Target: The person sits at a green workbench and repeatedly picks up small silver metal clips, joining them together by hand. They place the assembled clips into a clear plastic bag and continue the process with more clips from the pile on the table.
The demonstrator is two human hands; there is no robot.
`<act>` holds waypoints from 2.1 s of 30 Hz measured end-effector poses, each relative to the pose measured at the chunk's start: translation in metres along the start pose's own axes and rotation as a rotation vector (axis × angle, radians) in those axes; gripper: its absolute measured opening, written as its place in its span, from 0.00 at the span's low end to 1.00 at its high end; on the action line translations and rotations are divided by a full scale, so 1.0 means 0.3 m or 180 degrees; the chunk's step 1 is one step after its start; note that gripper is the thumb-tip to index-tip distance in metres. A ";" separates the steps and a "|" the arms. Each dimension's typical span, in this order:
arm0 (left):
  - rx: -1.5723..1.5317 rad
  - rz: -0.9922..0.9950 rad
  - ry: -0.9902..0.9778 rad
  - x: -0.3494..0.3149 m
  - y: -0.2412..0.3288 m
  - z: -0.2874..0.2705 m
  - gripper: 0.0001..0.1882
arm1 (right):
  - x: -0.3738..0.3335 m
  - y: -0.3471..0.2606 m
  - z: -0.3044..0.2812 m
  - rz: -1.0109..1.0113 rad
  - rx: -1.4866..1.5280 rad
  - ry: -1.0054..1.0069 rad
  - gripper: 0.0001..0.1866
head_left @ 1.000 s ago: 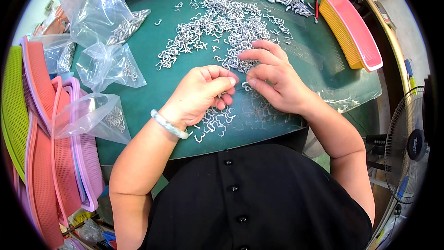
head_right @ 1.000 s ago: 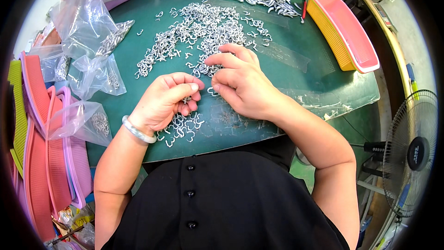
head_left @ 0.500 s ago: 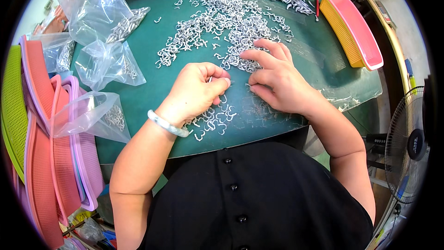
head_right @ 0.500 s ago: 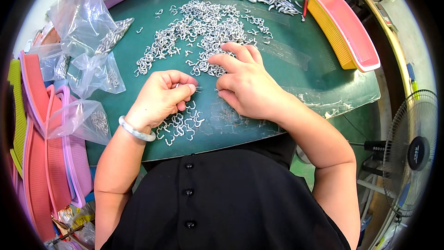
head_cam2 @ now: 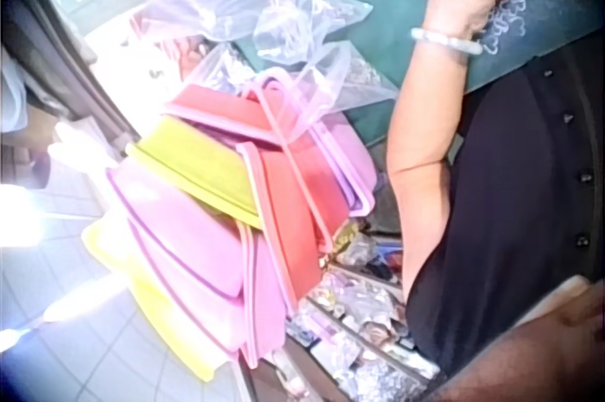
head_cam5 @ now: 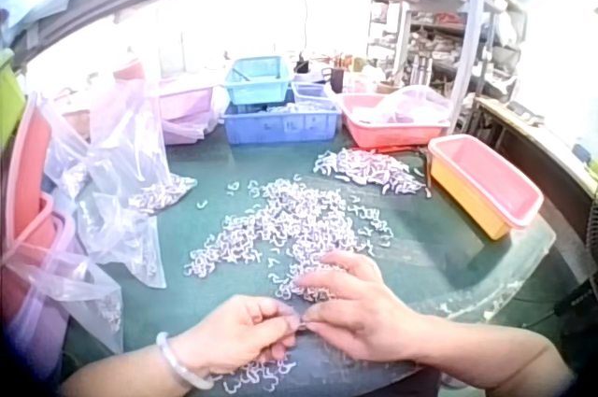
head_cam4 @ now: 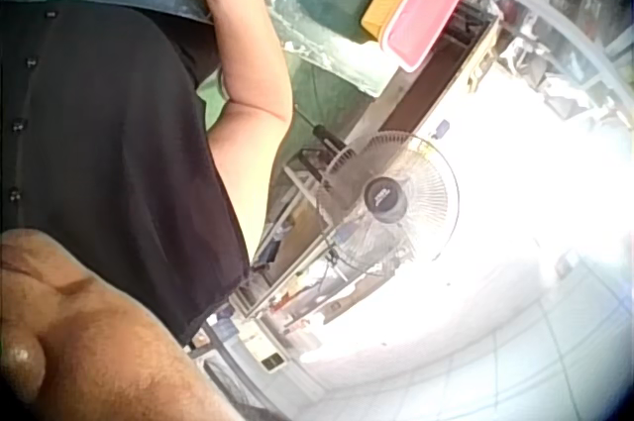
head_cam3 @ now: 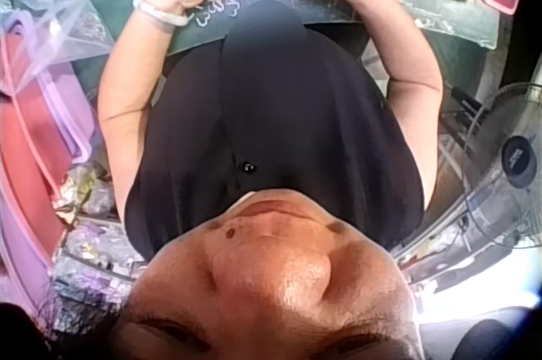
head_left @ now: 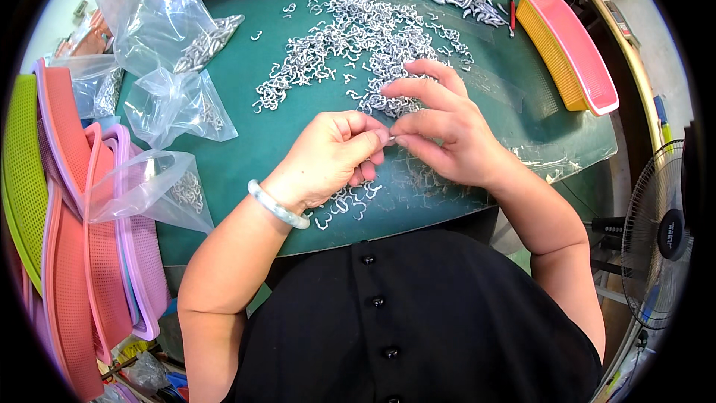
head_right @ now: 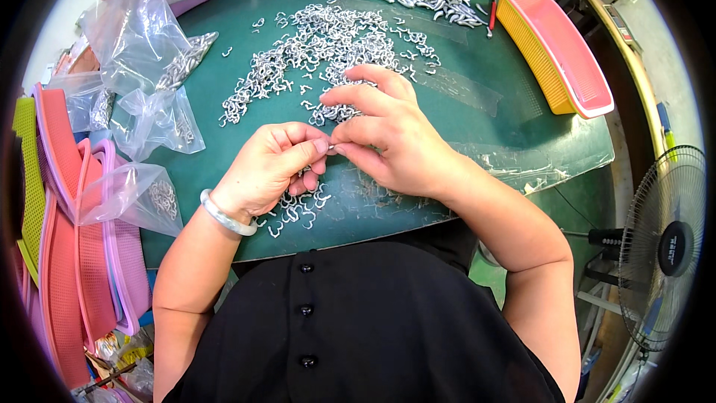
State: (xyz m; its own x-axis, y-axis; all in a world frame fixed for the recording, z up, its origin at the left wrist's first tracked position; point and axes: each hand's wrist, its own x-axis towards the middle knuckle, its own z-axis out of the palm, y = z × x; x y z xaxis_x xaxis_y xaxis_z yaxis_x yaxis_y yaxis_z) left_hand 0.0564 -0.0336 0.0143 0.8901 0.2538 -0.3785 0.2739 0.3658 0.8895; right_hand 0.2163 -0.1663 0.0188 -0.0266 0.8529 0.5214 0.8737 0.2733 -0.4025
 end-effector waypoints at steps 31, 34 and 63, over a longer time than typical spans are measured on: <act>-0.0637 -0.0081 -0.0096 0.005 0.012 -0.040 0.06 | -0.036 0.008 -0.036 0.0225 -0.0310 -0.0590 0.05; -0.0674 -0.0058 -0.0070 0.005 0.011 -0.039 0.07 | -0.034 0.001 -0.031 0.0172 -0.0379 -0.0673 0.05; -0.0324 -0.0241 -0.0328 0.005 -0.005 -0.014 0.08 | -0.018 0.006 0.005 0.0040 0.0170 -0.0068 0.02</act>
State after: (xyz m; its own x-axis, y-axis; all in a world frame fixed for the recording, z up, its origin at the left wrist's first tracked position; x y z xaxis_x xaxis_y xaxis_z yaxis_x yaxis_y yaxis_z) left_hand 0.0558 -0.0300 0.0113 0.9024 0.1308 -0.4106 0.3080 0.4706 0.8269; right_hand 0.2173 -0.1700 0.0142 -0.0266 0.8656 0.5001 0.8469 0.2852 -0.4487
